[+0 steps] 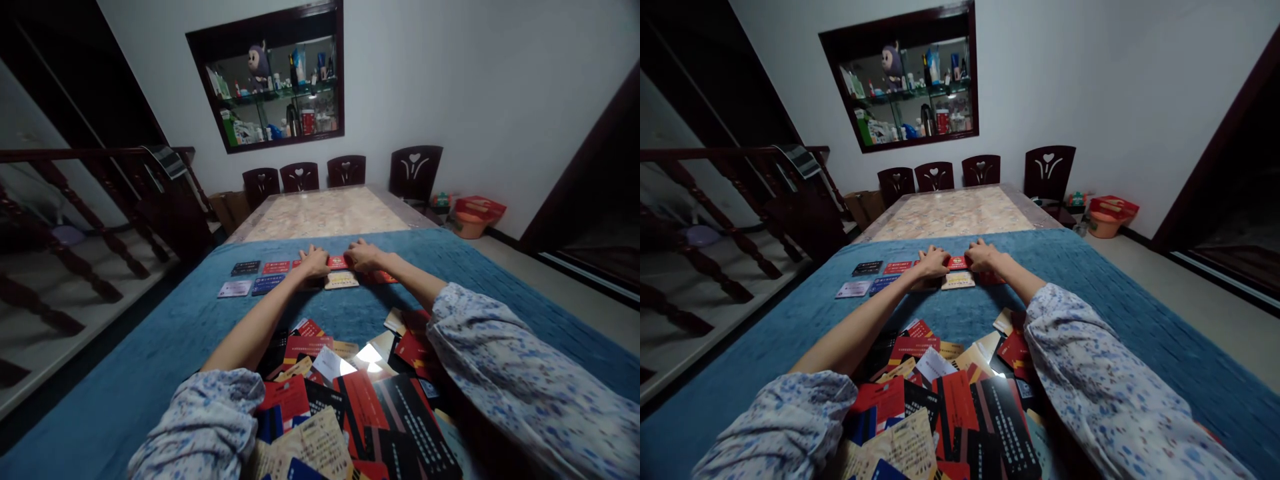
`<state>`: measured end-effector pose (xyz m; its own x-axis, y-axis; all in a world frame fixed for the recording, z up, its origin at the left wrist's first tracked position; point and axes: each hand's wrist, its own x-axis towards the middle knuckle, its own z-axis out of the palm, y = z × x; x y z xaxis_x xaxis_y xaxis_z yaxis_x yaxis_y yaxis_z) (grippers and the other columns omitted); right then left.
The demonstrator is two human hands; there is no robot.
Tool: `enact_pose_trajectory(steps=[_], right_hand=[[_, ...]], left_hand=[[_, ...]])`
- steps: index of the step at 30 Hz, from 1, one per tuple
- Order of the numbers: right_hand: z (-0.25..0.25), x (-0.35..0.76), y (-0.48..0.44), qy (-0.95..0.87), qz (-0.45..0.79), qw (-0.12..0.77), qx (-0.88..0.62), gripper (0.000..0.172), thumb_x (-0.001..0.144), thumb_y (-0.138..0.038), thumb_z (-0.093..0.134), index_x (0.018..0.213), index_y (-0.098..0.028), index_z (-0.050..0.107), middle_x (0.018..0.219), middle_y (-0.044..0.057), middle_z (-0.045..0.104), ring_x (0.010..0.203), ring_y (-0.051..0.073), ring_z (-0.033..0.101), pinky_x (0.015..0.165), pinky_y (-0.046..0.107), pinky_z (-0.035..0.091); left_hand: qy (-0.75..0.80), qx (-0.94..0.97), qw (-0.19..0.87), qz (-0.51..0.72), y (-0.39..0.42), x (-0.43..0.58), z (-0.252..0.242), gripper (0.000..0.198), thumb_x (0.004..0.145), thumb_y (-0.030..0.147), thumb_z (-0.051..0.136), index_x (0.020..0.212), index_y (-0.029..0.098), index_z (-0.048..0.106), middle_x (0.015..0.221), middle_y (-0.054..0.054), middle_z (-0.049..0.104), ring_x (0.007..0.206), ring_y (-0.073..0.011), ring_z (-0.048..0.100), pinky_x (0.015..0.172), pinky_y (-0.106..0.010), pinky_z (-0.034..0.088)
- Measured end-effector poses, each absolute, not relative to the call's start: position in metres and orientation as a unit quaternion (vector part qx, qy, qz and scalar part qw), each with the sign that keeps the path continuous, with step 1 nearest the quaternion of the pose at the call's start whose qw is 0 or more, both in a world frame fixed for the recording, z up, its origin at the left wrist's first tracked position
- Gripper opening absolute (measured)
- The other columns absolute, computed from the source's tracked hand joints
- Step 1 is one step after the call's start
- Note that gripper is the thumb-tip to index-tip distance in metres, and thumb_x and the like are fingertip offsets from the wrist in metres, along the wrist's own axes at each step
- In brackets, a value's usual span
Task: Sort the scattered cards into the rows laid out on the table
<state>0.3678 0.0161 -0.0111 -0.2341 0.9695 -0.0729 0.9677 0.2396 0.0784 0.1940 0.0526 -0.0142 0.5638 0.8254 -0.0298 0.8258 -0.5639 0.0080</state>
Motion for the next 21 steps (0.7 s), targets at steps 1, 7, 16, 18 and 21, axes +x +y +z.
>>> enact_pose_trajectory(steps=[1,7,16,18,21], right_hand=[[-0.0117,0.3676,0.0169,0.785,0.006,0.055,0.618,0.039,0.081,-0.021,0.056,0.118,-0.020,0.066,0.129,0.016,0.054,0.118,0.035,0.045,0.083,0.042,0.046],[-0.0129,0.3683,0.0195,0.786,-0.006,0.059,0.615,0.043,0.078,-0.020,0.056,0.120,-0.021,0.066,0.130,0.016,0.056,0.118,0.036,0.044,0.085,0.044,0.044],[-0.0088,0.3655,0.0200,0.788,-0.007,0.067,0.611,0.053,0.074,-0.021,0.059,0.127,-0.024,0.063,0.129,0.014,0.058,0.118,0.037,0.044,0.089,0.048,0.042],[-0.0077,0.3652,0.0195,0.788,-0.006,0.072,0.611,0.051,0.075,-0.020,0.058,0.125,-0.023,0.064,0.129,0.014,0.059,0.118,0.036,0.044,0.088,0.048,0.042],[-0.0074,0.3656,0.0193,0.791,-0.002,0.072,0.607,0.051,0.075,-0.020,0.058,0.126,-0.024,0.064,0.129,0.014,0.059,0.119,0.036,0.044,0.087,0.046,0.043]], left_hand=[[0.468,0.883,0.012,-0.015,0.0533,0.1944,-0.0140,0.026,0.077,0.019,0.058,0.102,0.018,0.067,0.123,-0.014,0.060,0.123,-0.0360,0.040,0.100,-0.060,0.034],[0.472,0.881,0.020,-0.028,0.0581,0.1958,-0.0122,0.028,0.075,0.019,0.060,0.102,0.019,0.069,0.122,-0.013,0.062,0.125,-0.0370,0.039,0.100,-0.063,0.034],[0.473,0.879,0.028,-0.049,0.0573,0.1960,-0.0076,0.031,0.076,0.021,0.062,0.106,0.022,0.069,0.123,-0.011,0.062,0.128,-0.0356,0.037,0.103,-0.061,0.035],[0.472,0.880,0.028,-0.052,0.0567,0.1965,-0.0069,0.033,0.076,0.021,0.062,0.108,0.022,0.068,0.126,-0.011,0.061,0.128,-0.0355,0.038,0.103,-0.060,0.035],[0.468,0.882,0.027,-0.052,0.0553,0.1960,-0.0050,0.037,0.076,0.022,0.062,0.113,0.022,0.067,0.127,-0.013,0.061,0.128,-0.0367,0.037,0.102,-0.061,0.035]])
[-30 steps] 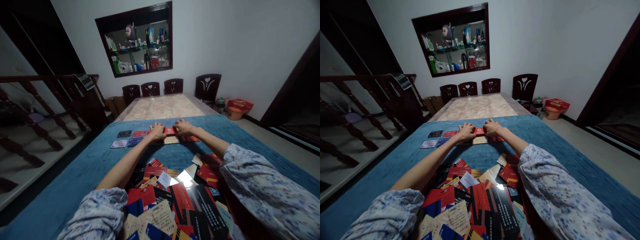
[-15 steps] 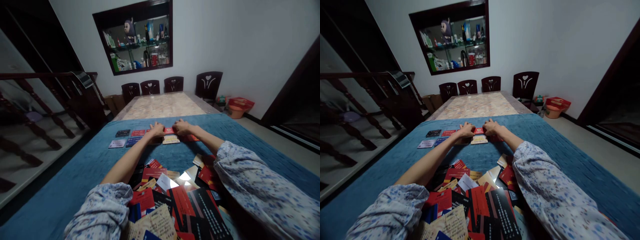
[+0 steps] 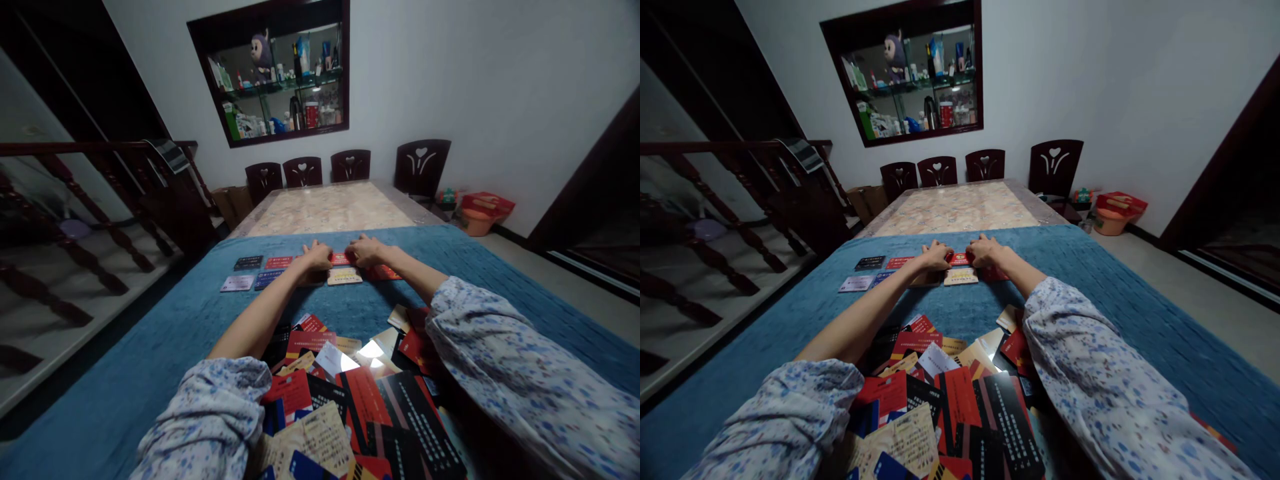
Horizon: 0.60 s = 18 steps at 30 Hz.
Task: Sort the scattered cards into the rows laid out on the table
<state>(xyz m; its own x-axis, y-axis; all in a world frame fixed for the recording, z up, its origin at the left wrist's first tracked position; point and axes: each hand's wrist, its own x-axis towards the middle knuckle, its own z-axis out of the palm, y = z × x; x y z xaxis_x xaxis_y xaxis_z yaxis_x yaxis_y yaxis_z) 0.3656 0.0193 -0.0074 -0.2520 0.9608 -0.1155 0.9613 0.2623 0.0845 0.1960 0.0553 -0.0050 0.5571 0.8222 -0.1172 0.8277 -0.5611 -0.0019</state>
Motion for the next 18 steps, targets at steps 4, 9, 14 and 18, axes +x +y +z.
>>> enact_pose_trajectory(steps=[4,9,14,18], right_hand=[[-0.009,0.367,0.021,0.794,0.009,0.066,0.604,0.049,0.075,-0.024,0.060,0.124,-0.024,0.065,0.127,0.014,0.060,0.117,0.036,0.045,0.085,0.044,0.044],[-0.009,0.370,0.021,0.797,0.030,0.056,0.601,0.052,0.078,-0.027,0.060,0.130,-0.025,0.063,0.127,0.014,0.060,0.118,0.035,0.047,0.086,0.042,0.044],[-0.006,0.370,0.014,0.805,0.044,0.029,0.591,0.052,0.081,-0.028,0.059,0.133,-0.022,0.061,0.130,0.015,0.060,0.120,0.035,0.046,0.086,0.041,0.043],[-0.001,0.363,0.005,0.818,0.065,-0.005,0.571,0.048,0.083,-0.028,0.060,0.131,-0.021,0.063,0.127,0.014,0.061,0.116,0.032,0.047,0.084,0.037,0.041]], left_hand=[[0.462,0.885,0.022,-0.043,0.054,0.191,-0.002,0.046,0.080,0.024,0.058,0.126,0.021,0.062,0.132,-0.014,0.060,0.130,-0.0378,0.036,0.100,-0.060,0.035],[0.455,0.890,0.004,0.015,0.051,0.175,0.001,0.050,0.082,0.023,0.055,0.131,0.021,0.060,0.133,-0.013,0.059,0.128,-0.0366,0.037,0.099,-0.053,0.032],[0.426,0.903,-0.005,0.051,0.037,0.151,0.007,0.044,0.082,0.024,0.056,0.125,0.021,0.065,0.130,-0.012,0.060,0.125,-0.0348,0.038,0.097,-0.051,0.030],[0.411,0.909,-0.018,0.068,0.021,0.128,0.010,0.039,0.082,0.021,0.056,0.120,0.020,0.068,0.127,-0.012,0.062,0.124,-0.0327,0.039,0.099,-0.050,0.028]])
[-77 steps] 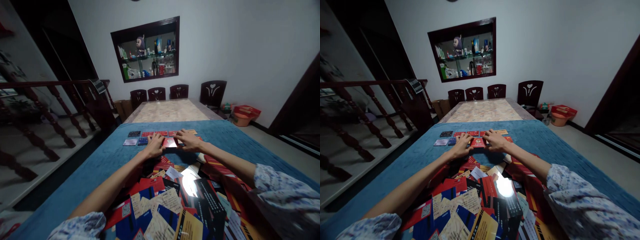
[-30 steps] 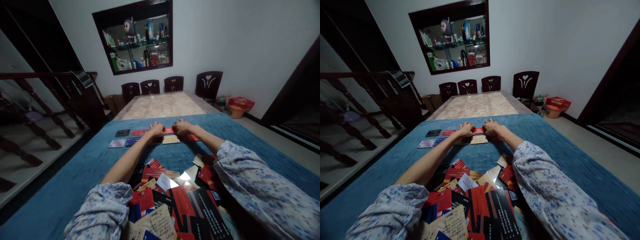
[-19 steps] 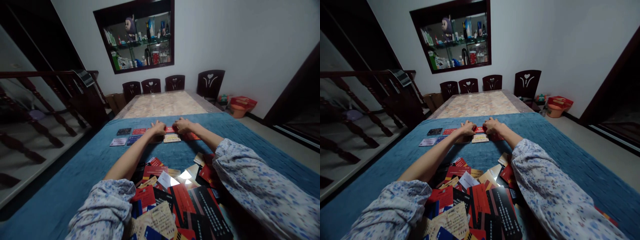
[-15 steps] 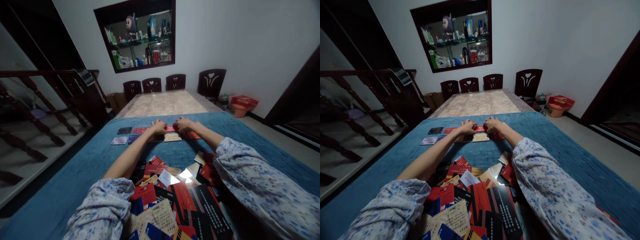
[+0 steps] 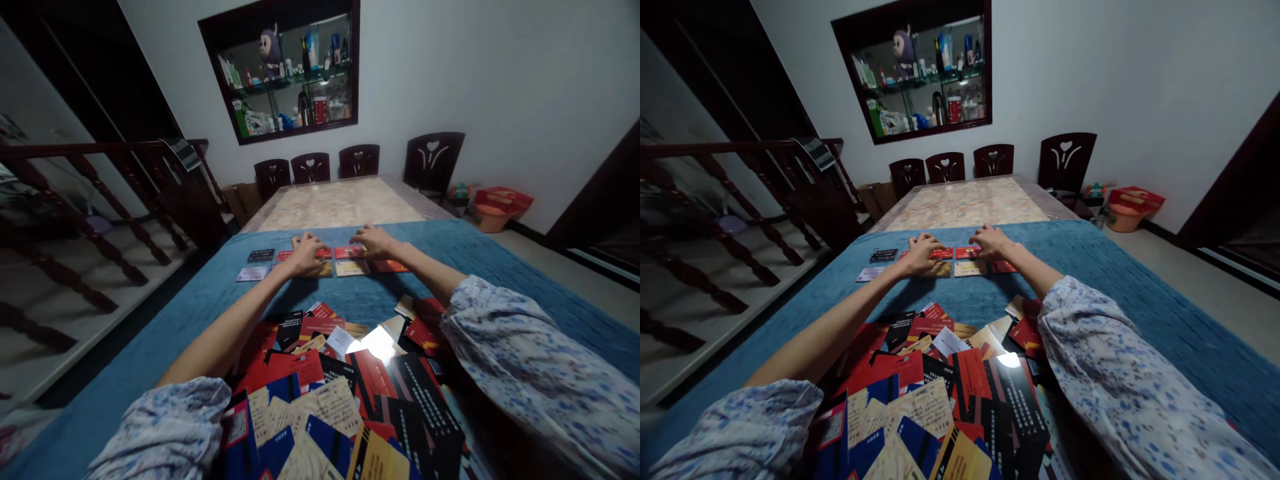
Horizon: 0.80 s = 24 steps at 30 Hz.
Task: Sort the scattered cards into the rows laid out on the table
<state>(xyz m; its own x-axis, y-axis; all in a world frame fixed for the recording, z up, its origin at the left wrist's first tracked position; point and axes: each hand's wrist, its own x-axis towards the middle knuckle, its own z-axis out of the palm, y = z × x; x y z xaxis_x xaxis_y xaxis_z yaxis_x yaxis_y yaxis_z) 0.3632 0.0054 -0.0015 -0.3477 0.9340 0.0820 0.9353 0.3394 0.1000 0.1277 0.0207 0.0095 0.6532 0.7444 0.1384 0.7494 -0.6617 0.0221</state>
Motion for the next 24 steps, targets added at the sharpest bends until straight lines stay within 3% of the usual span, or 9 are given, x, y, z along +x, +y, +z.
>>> enact_pose_trajectory(steps=[5,10,24], right_hand=[[0.006,0.347,-0.011,-0.842,-0.074,0.038,-0.533,0.031,0.085,-0.021,0.059,0.113,-0.020,0.072,0.113,0.012,0.068,0.107,0.028,0.050,0.077,0.032,0.036],[0.009,0.325,-0.029,-0.853,-0.076,0.058,-0.513,0.026,0.085,-0.016,0.055,0.101,-0.020,0.075,0.104,0.011,0.071,0.102,0.026,0.052,0.073,0.032,0.033],[0.003,0.274,-0.055,-0.889,-0.033,0.101,-0.446,0.023,0.085,-0.016,0.056,0.097,-0.020,0.075,0.099,0.010,0.071,0.100,0.025,0.051,0.076,0.032,0.034]], left_hand=[[-0.416,-0.905,0.012,-0.089,-0.005,0.094,0.007,0.034,0.082,0.020,0.058,0.113,0.026,0.071,0.125,-0.007,0.064,0.128,-0.0320,0.036,0.101,-0.051,0.025],[-0.431,-0.896,-0.012,-0.102,-0.035,0.062,0.009,0.031,0.083,0.020,0.059,0.110,0.025,0.072,0.123,-0.006,0.066,0.127,-0.0309,0.039,0.102,-0.051,0.024],[-0.473,-0.873,-0.031,-0.113,-0.088,-0.001,-0.001,0.024,0.085,0.023,0.059,0.106,0.025,0.072,0.119,-0.007,0.068,0.127,-0.0314,0.040,0.105,-0.053,0.022]])
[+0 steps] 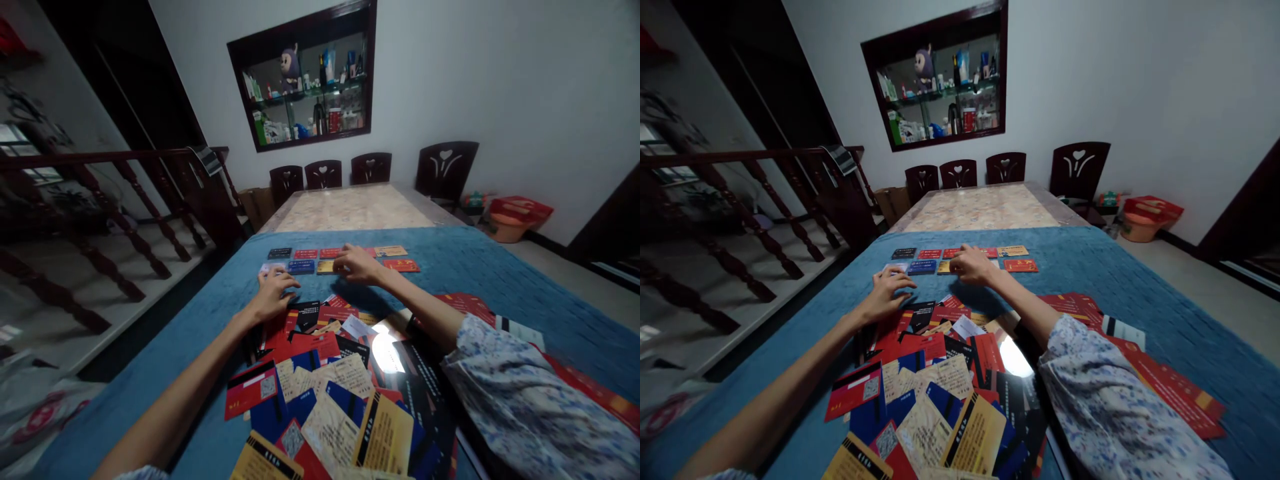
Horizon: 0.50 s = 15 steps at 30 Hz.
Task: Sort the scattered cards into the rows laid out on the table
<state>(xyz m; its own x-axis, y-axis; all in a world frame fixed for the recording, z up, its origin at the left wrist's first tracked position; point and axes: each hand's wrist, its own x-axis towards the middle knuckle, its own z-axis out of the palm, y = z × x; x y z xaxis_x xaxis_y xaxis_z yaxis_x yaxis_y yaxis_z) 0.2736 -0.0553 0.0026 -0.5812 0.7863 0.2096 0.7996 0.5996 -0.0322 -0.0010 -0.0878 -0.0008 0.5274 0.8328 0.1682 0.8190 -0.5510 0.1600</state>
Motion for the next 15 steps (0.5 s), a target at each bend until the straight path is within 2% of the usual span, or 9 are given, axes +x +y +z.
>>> enact_pose_trajectory(steps=[7,11,15], right_hand=[[-0.001,0.224,-0.070,-0.929,-0.004,0.137,-0.345,0.020,0.083,-0.015,0.059,0.093,-0.020,0.075,0.096,0.007,0.071,0.095,0.022,0.051,0.083,0.033,0.036],[-0.005,0.192,-0.079,-0.943,0.013,0.160,-0.293,0.018,0.083,-0.014,0.061,0.091,-0.021,0.075,0.093,0.006,0.071,0.096,0.022,0.051,0.083,0.033,0.037],[-0.012,0.168,-0.085,-0.954,0.038,0.165,-0.248,0.016,0.083,-0.017,0.063,0.094,-0.021,0.074,0.102,0.005,0.071,0.098,0.022,0.051,0.086,0.034,0.038]], left_hand=[[0.501,0.855,0.040,0.127,-0.116,-0.032,-0.007,0.024,0.085,0.030,0.057,0.102,0.026,0.074,0.118,-0.007,0.070,0.124,-0.0340,0.042,0.106,-0.055,0.024],[0.522,0.843,0.062,0.115,-0.126,-0.049,-0.005,0.015,0.083,0.028,0.058,0.087,0.023,0.072,0.109,-0.007,0.071,0.120,-0.0329,0.044,0.103,-0.054,0.026],[0.546,0.827,0.083,0.103,-0.130,-0.061,0.003,0.009,0.079,0.029,0.063,0.083,0.021,0.067,0.108,-0.007,0.067,0.116,-0.0302,0.046,0.099,-0.049,0.030]])
